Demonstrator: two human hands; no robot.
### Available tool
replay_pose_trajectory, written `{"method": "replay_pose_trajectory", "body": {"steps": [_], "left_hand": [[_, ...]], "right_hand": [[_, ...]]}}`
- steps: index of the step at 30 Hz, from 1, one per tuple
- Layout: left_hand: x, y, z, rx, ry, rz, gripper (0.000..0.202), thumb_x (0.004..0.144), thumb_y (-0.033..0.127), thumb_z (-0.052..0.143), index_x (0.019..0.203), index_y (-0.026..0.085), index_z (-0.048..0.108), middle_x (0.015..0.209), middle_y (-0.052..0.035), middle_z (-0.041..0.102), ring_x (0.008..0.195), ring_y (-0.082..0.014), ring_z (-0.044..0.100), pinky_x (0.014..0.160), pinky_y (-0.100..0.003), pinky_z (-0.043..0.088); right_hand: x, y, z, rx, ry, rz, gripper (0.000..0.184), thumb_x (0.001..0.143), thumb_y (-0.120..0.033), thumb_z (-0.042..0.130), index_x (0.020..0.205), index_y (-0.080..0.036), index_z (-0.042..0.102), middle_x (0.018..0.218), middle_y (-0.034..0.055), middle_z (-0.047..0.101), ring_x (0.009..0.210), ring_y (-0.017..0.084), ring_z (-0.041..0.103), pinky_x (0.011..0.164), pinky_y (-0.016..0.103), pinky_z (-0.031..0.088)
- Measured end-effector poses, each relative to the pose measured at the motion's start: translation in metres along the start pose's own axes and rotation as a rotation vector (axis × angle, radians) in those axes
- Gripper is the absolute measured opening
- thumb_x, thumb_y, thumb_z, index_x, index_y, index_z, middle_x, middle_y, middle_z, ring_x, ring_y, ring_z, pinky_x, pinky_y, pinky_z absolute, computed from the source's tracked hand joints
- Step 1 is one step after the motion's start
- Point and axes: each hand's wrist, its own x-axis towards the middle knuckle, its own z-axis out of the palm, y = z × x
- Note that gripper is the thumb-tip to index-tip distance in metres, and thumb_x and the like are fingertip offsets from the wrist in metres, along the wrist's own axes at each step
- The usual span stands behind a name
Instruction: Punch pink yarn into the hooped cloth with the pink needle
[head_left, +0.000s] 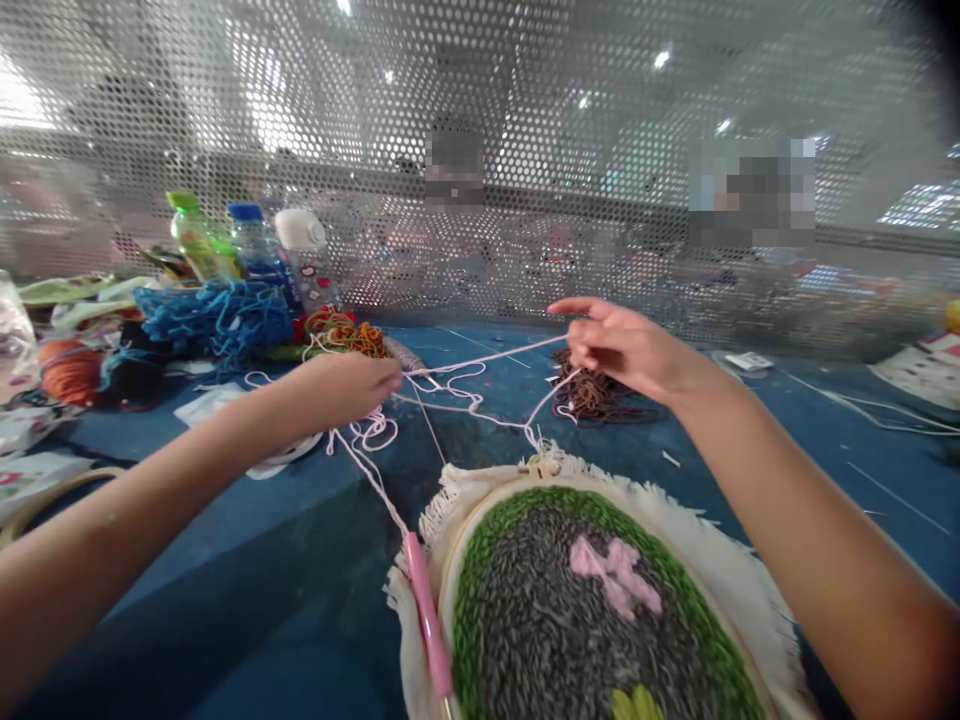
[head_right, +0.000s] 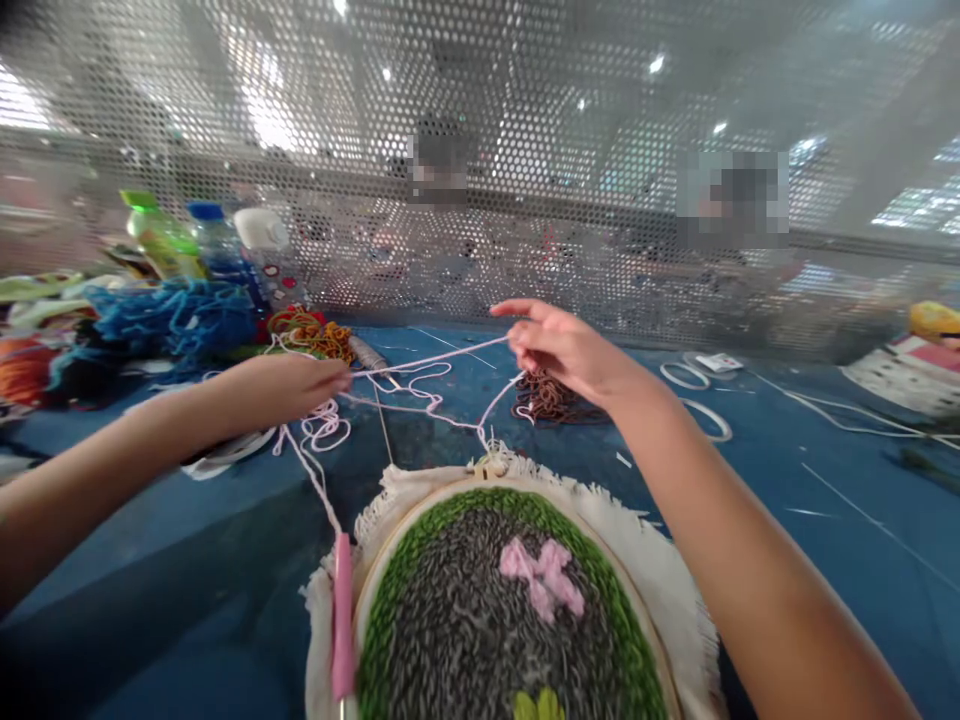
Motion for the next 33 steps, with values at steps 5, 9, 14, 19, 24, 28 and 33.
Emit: {"method": "replay_pose_trajectory", "body": {"steps": [5,9,14,19,24,28,33], "left_hand": [[-0.004,-0.033,-0.019,-0.07,0.054,-0.096,0.043,0.096,0.035,0.027,0.122,0.011,0.053,0.119,-0.0129,0.061,0.102,-0.0212,0.058,0.087,-0.031,0.041],[-0.015,-0.019,-0.044,-0.219,-0.124,-0.152,0.044,0.093,0.049,0.033,0.116,0.022,0.059,0.105,-0.0036,0.067,0.09,-0.0176,0.06,0.081,-0.028,0.041],[-0.023,0.015,-0.066,-0.278,-0.008,-0.045,0.04,0.092,0.05,0.036,0.101,0.023,0.064,0.078,0.0006,0.067,0.064,-0.0132,0.057,0.062,-0.024,0.036],[-0.028,0.026,-0.072,-0.262,0.077,-0.04,0.039,0.09,0.052,0.038,0.095,0.025,0.065,0.072,0.0006,0.065,0.056,-0.013,0.053,0.056,-0.026,0.031],[-0.033,0.026,-0.075,-0.256,0.062,-0.023,0.038,0.09,0.053,0.038,0.095,0.025,0.064,0.073,-0.0004,0.065,0.058,-0.0143,0.054,0.056,-0.026,0.032],[-0.03,0.037,-0.07,-0.326,-0.028,0.029,0.041,0.091,0.052,0.036,0.09,0.022,0.064,0.071,-0.0012,0.064,0.058,-0.014,0.053,0.054,-0.025,0.032],[-0.027,0.062,-0.052,-0.591,-0.428,0.206,0.04,0.09,0.054,0.039,0.099,0.024,0.063,0.089,-0.0013,0.068,0.072,-0.0148,0.06,0.06,-0.022,0.04]], "right_hand": [[-0.001,0.007,-0.037,-0.157,0.281,0.002,0.035,0.08,-0.026,0.062,0.115,-0.028,0.056,0.111,0.0043,0.058,0.102,0.019,0.054,0.09,0.034,0.043],[-0.019,-0.019,-0.029,-0.525,0.14,0.092,0.022,0.088,-0.041,0.054,0.108,-0.036,0.062,0.107,0.003,0.065,0.101,0.024,0.057,0.093,0.041,0.041],[-0.061,-0.048,0.051,-0.562,-0.573,0.1,0.034,0.091,-0.043,0.05,0.122,-0.03,0.058,0.114,0.0033,0.064,0.094,0.019,0.061,0.077,0.029,0.046],[-0.102,-0.025,0.145,-0.833,-0.615,-0.114,0.043,0.091,-0.048,0.04,0.092,-0.017,0.07,0.066,0.0051,0.067,0.05,0.014,0.053,0.049,0.026,0.029],[-0.115,-0.009,0.182,-0.968,-0.481,-0.152,0.06,0.086,-0.054,0.037,0.125,-0.012,0.055,0.054,0.0052,0.062,0.036,0.013,0.037,0.044,0.027,0.016],[-0.106,-0.015,0.176,-0.893,-0.49,-0.03,0.037,0.088,-0.04,0.037,0.08,-0.018,0.066,0.051,0.0006,0.052,0.038,0.009,0.025,0.044,0.028,0.016],[-0.09,-0.006,0.152,-0.348,-0.64,0.29,0.034,0.089,-0.041,0.046,0.074,-0.015,0.062,0.054,-0.0037,0.044,0.046,0.006,0.036,0.044,0.022,0.025]]}}
